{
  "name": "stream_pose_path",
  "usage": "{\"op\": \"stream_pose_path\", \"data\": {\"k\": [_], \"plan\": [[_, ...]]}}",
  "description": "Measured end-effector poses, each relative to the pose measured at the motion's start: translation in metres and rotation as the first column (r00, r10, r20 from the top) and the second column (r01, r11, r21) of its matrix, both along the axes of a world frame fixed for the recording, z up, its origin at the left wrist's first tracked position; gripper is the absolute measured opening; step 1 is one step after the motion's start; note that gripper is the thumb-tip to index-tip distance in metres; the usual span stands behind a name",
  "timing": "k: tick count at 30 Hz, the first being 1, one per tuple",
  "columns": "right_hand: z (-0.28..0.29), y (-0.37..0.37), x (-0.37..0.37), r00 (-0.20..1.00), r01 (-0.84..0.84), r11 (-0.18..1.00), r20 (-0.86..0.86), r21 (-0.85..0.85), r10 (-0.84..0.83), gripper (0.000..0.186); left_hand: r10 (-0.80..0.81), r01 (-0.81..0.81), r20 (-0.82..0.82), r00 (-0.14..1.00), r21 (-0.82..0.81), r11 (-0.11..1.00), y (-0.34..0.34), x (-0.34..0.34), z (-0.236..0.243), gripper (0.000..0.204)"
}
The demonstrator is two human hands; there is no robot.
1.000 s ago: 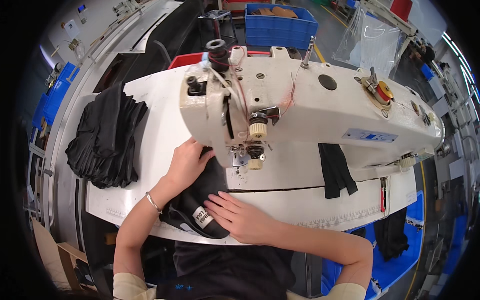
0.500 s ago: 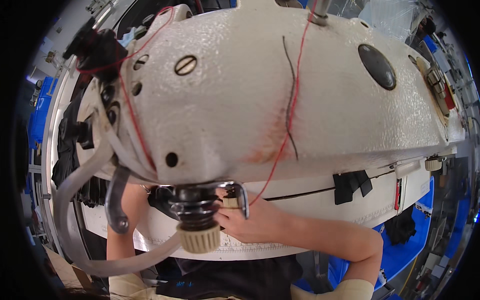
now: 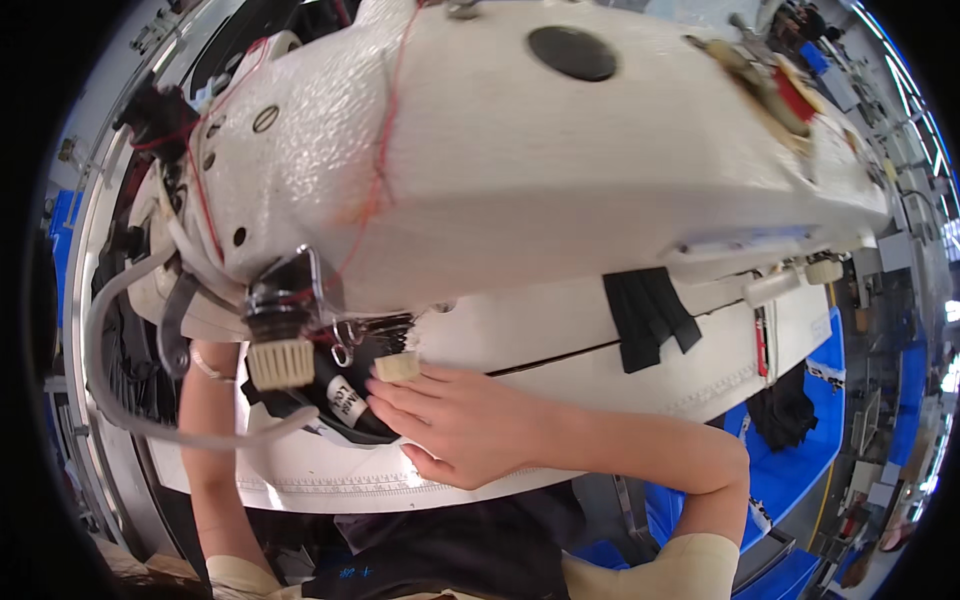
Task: Sewing a strap and a label onto black fabric components using an industrial sewing machine.
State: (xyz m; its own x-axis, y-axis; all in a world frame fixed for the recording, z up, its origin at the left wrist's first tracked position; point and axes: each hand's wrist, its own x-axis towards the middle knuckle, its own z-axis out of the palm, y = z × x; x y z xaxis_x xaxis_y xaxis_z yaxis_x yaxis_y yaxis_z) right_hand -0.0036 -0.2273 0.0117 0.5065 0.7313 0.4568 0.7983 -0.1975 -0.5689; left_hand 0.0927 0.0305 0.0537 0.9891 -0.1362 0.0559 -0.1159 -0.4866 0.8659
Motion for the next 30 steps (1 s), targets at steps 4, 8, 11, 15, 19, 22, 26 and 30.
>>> {"op": "stream_pose_path", "data": {"k": [4,8,11,15,19,22,26,30], "plan": [[0.027,-0.063,0.033,0.773,0.623,0.638,0.227,-0.452,-0.593,0.020,0.053,-0.055,-0.019,0.998,-0.093,0.994,0.048,-0.004,0.000,0.018],[0.005,-0.079,0.093,0.495,0.850,0.469,0.670,-0.240,-0.553,0.018,-0.003,0.003,-0.001,1.000,-0.073,0.997,0.015,-0.045,0.033,0.014],[0.006,-0.098,0.096,0.467,0.856,0.499,0.610,-0.132,-0.640,0.018,-0.106,0.107,0.033,0.994,-0.047,0.993,-0.019,-0.097,0.046,0.013],[-0.013,-0.128,0.115,0.502,0.820,0.572,0.495,-0.014,-0.709,0.018,-0.536,0.524,0.081,0.840,0.136,0.841,-0.065,-0.139,0.053,0.020],[-0.010,-0.133,0.093,0.587,0.805,0.593,0.112,0.026,-0.802,0.019,-0.588,0.556,0.213,0.781,0.192,0.809,-0.133,-0.114,0.010,0.055],[-0.005,-0.147,0.068,0.637,0.759,0.596,-0.108,0.263,-0.763,0.017,-0.462,0.385,0.318,0.828,0.279,0.880,-0.216,-0.044,-0.029,0.046],[0.046,-0.122,-0.025,0.673,0.717,0.490,-0.307,0.496,-0.673,0.015,-0.435,0.369,0.164,0.885,0.321,0.872,-0.245,0.005,-0.050,0.040],[0.117,-0.146,-0.098,0.555,0.700,0.083,-0.467,0.710,-0.688,0.020,-0.493,0.419,0.038,0.869,0.471,0.776,-0.269,-0.004,-0.031,0.044]]}}
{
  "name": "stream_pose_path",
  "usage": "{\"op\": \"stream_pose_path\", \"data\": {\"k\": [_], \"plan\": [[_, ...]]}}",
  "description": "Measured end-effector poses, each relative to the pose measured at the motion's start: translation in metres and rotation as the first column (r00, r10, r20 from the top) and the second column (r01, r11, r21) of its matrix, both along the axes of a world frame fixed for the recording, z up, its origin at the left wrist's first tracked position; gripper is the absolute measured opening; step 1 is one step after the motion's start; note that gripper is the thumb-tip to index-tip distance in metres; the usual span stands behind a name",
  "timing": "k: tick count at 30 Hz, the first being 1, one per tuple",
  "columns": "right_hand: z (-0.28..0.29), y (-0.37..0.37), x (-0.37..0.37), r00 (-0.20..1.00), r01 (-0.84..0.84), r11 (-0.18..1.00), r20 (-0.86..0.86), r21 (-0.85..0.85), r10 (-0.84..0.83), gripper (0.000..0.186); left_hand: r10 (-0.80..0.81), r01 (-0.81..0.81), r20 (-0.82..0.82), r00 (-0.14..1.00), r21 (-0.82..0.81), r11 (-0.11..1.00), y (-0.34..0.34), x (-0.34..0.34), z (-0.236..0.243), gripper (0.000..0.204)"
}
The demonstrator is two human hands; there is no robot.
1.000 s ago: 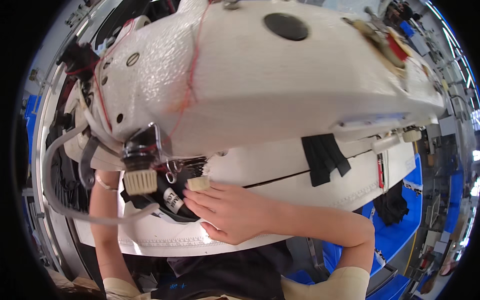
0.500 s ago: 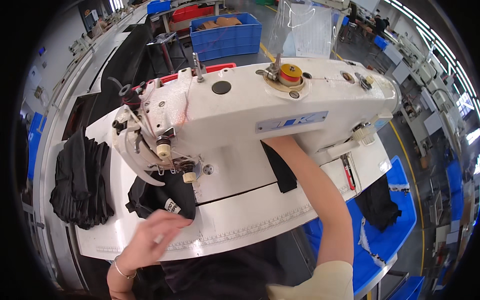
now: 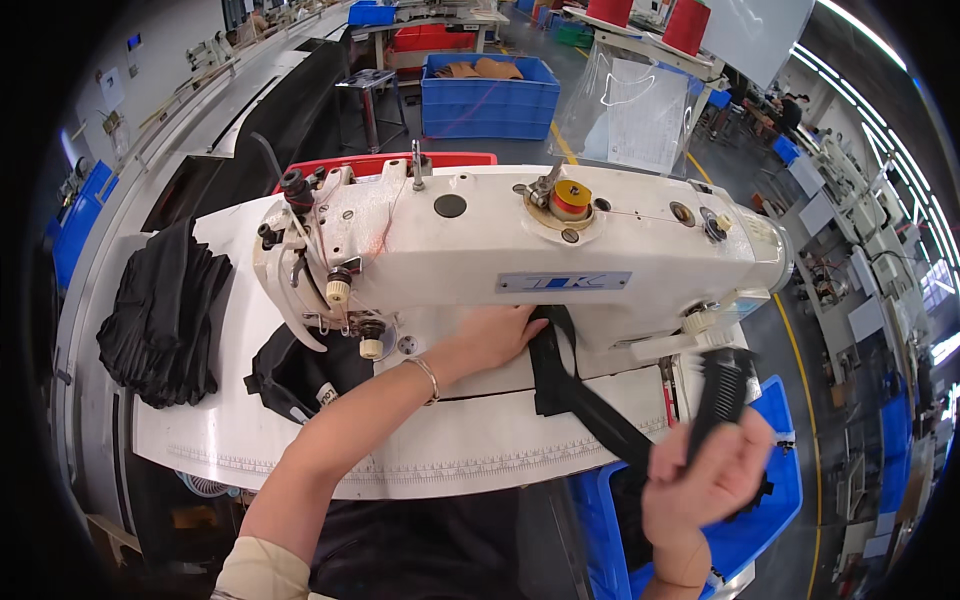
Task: Sewing a strap and a label onto black fabric components using an industrial sewing machine.
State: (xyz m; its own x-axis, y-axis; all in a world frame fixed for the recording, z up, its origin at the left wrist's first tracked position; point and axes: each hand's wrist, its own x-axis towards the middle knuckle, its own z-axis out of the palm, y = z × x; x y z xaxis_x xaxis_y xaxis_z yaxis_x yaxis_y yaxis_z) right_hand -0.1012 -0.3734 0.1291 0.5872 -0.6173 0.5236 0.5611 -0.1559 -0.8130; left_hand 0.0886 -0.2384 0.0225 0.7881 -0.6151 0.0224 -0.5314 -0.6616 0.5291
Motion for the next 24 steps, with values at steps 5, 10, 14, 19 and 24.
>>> {"op": "stream_pose_path", "data": {"k": [5,10,14,19,24], "plan": [[0.033,0.011,-0.039,0.833,-0.387,0.922,-0.432,-0.012,0.345,0.028,0.194,0.021,0.563,0.803,-0.353,0.936,0.002,-0.005,-0.027,0.033],[-0.017,0.052,-0.039,0.644,-0.681,0.722,-0.369,0.123,0.670,0.030,-0.343,0.013,-0.501,0.795,-0.551,0.834,0.080,-0.107,0.066,0.034],[-0.059,0.095,-0.041,0.513,-0.800,0.585,-0.351,0.136,0.783,0.029,-0.484,-0.185,-0.466,0.741,-0.834,0.520,0.161,-0.180,0.059,0.054],[-0.077,0.146,-0.041,0.437,-0.865,0.498,-0.396,0.059,0.807,0.019,-0.122,-0.523,-0.586,0.801,-0.785,0.333,0.193,-0.216,0.055,0.019],[-0.067,0.166,-0.038,0.392,-0.856,0.473,-0.336,0.207,0.856,0.027,0.235,-0.365,-0.281,0.930,-0.770,0.523,0.207,-0.227,0.054,0.017]]}}
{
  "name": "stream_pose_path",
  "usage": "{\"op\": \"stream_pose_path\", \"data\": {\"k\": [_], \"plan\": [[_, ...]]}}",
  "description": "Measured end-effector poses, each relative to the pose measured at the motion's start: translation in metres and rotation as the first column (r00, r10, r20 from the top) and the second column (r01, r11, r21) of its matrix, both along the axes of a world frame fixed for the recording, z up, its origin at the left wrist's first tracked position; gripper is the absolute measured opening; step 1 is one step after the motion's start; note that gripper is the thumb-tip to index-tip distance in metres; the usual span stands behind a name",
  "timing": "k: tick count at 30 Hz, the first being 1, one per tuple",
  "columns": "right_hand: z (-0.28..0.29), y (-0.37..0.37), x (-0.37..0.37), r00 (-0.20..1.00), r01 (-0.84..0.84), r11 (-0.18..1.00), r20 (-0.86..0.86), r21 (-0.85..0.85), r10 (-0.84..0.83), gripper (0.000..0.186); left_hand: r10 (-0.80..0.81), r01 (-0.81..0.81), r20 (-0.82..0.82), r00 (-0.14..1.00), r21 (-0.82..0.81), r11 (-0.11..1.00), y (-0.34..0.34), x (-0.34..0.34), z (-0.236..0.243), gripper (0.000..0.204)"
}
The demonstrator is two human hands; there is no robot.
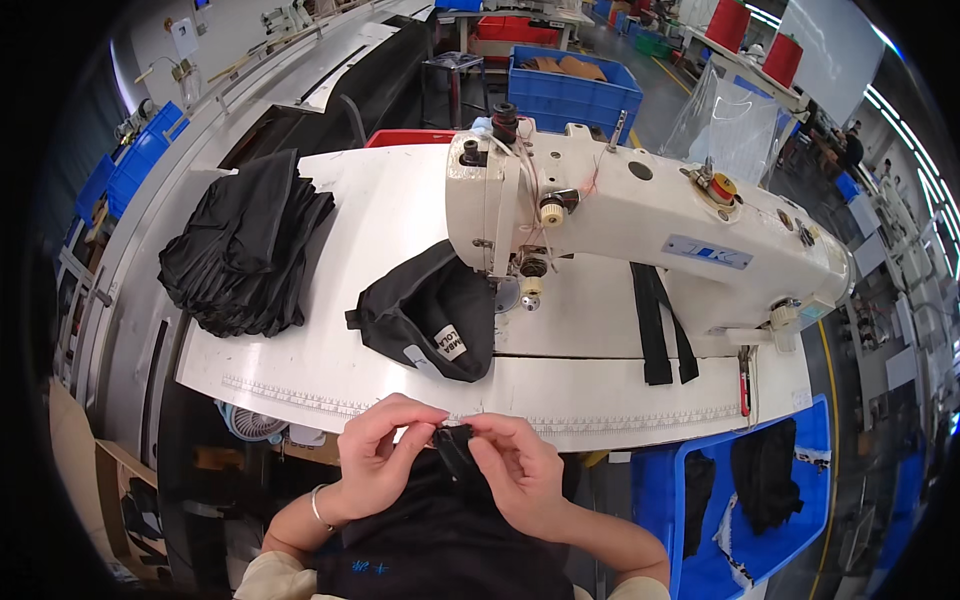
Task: Sewing a strap and a label onto black fabric components using an industrial sewing machine.
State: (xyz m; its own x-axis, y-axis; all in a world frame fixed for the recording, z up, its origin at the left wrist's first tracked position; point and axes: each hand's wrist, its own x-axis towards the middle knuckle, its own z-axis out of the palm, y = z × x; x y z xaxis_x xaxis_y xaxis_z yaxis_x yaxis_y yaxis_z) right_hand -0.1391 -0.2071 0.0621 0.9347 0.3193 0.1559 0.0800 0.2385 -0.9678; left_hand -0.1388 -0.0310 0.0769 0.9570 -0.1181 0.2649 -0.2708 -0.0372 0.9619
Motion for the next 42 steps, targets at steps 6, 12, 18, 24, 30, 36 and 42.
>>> {"op": "stream_pose_path", "data": {"k": [6,12,18,24,30,36,42], "plan": [[0.006,0.006,0.009,0.923,0.214,0.956,0.360,-0.199,-0.132,0.032,-0.016,0.010,0.076,0.997,0.085,0.996,0.010,-0.003,0.000,0.022],[0.009,0.007,-0.008,0.839,0.418,0.852,0.493,-0.316,-0.229,0.028,-0.016,0.013,0.098,0.995,0.028,1.000,0.001,-0.012,-0.008,0.024],[-0.013,0.008,-0.016,0.843,0.387,0.860,0.505,-0.331,-0.185,0.020,0.122,-0.147,0.216,0.969,0.102,0.984,-0.010,-0.020,-0.026,0.010],[-0.024,-0.059,-0.017,0.730,0.683,0.613,-0.341,0.396,-0.593,0.021,0.346,-0.492,-0.359,0.867,-0.505,0.710,0.069,-0.028,-0.047,0.012],[-0.018,-0.136,-0.034,0.861,0.449,0.517,-0.200,0.729,-0.467,0.020,0.596,-0.648,-0.267,0.757,-0.416,0.638,0.153,-0.061,-0.052,0.010],[0.034,-0.060,-0.025,0.956,-0.082,0.871,0.210,-0.485,0.207,0.029,0.014,-0.074,0.174,0.985,0.342,0.937,0.070,-0.054,0.035,0.012],[-0.008,-0.013,-0.031,0.942,-0.049,0.959,0.306,-0.280,0.137,0.025,-0.473,0.477,-0.149,0.868,-0.014,0.879,0.012,-0.003,0.017,0.009]]}}
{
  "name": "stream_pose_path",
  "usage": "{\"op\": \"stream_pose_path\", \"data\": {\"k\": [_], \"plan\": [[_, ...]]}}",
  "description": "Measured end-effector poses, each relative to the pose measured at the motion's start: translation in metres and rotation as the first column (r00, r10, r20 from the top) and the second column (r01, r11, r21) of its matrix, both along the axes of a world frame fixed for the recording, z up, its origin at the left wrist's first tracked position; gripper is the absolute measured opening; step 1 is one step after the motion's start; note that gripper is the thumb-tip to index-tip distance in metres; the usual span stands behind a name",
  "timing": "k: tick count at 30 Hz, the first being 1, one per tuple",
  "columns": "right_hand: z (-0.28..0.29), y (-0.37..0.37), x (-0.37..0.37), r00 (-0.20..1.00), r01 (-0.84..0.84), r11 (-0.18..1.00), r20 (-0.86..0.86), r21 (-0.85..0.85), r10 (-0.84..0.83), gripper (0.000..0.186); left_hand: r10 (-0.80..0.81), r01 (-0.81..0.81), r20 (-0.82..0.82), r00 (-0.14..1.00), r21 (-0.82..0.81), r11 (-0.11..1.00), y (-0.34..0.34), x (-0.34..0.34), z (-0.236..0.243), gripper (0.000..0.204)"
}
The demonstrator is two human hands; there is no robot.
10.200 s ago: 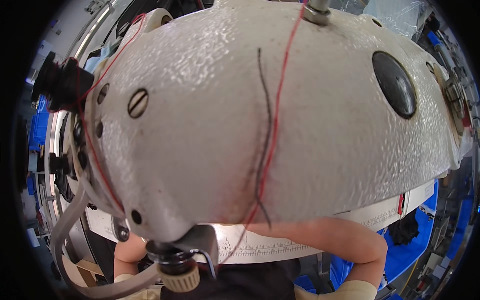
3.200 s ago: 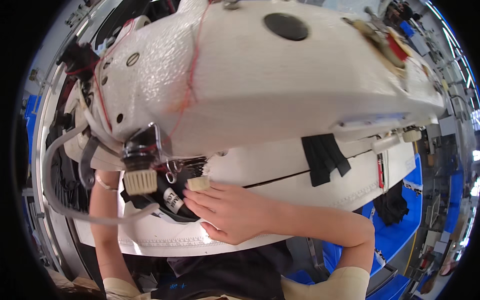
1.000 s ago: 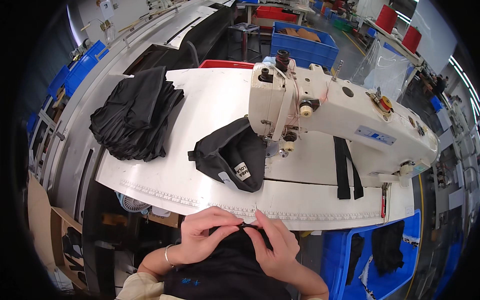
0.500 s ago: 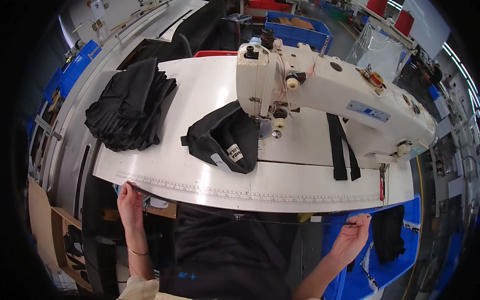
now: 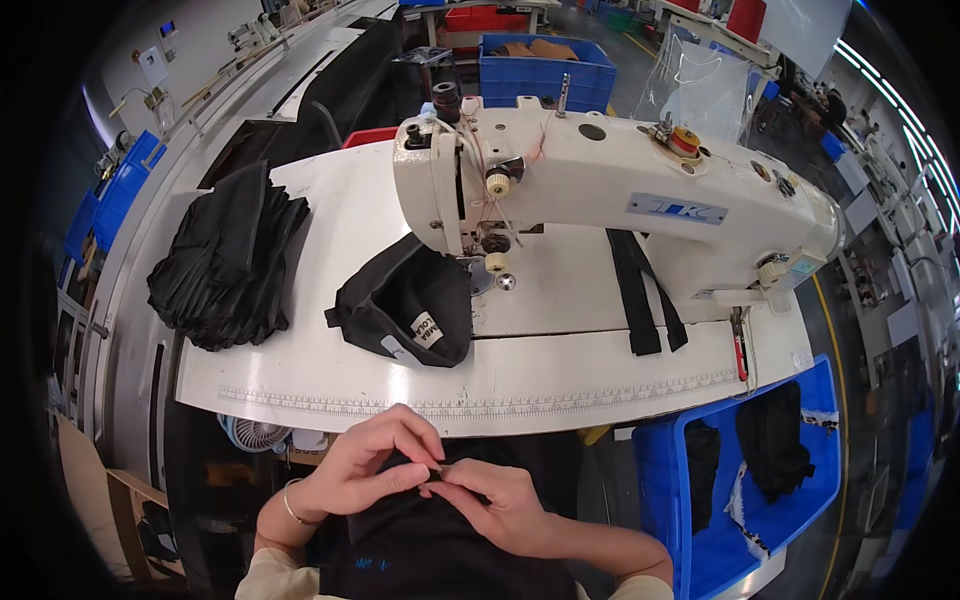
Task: Sewing a strap and a label onto black fabric components using an industrial sewing machine.
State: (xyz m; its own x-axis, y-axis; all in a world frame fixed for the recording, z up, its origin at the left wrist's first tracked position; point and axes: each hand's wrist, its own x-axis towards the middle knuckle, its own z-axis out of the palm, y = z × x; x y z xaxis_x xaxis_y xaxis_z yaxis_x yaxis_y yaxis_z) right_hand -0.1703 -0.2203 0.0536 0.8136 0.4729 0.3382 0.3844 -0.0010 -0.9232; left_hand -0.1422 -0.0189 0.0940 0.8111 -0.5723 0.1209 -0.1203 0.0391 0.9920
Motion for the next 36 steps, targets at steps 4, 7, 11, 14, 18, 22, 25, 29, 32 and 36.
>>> {"op": "stream_pose_path", "data": {"k": [4,7,11,14,18,22,25,29,32,36], "plan": [[0.015,-0.008,0.012,0.870,0.140,0.986,-0.487,0.085,-0.082,0.020,0.019,-0.019,0.040,0.999,0.010,1.000,-0.011,0.043,-0.020,0.024],[0.007,-0.005,0.023,0.830,0.259,0.953,-0.540,0.158,-0.136,0.024,-0.006,-0.362,0.656,0.755,0.425,0.829,-0.031,0.065,-0.031,0.027],[-0.012,-0.020,0.055,0.985,0.065,0.997,-0.157,-0.037,-0.070,0.029,-0.522,-0.690,0.695,0.495,0.679,0.250,-0.035,0.066,-0.048,0.042],[-0.027,-0.026,0.090,0.873,0.082,0.891,0.463,-0.446,0.151,0.056,-0.457,-0.712,0.768,0.448,0.616,0.337,-0.018,0.091,-0.033,0.043],[-0.044,-0.022,0.160,0.589,0.440,0.763,0.793,-0.474,0.153,0.043,-0.188,-0.566,0.739,0.646,0.630,0.532,-0.013,0.133,-0.014,0.031],[-0.044,-0.023,0.198,0.541,0.528,0.668,0.814,-0.525,0.212,0.015,-0.214,-0.559,0.707,0.674,0.678,0.477,-0.013,0.147,-0.022,0.026],[-0.061,-0.023,0.196,0.643,0.431,0.735,0.750,-0.524,0.158,0.008,-0.402,-0.661,0.805,0.436,0.590,0.464,-0.021,0.146,-0.030,0.021],[-0.071,-0.027,0.187,0.782,0.350,0.611,0.580,-0.710,0.227,0.006,-0.331,-0.563,0.824,0.461,0.559,0.608,-0.011,0.150,-0.070,0.026],[-0.082,-0.025,0.185,0.845,0.255,0.620,0.483,-0.742,0.230,0.010,-0.149,-0.237,0.454,0.878,0.685,0.689,0.000,0.154,-0.077,0.033],[-0.078,-0.033,0.178,0.902,0.185,0.654,0.391,-0.733,0.182,0.013,-0.111,-0.169,0.324,0.939,0.719,0.674,0.003,0.155,-0.071,0.036]]}}
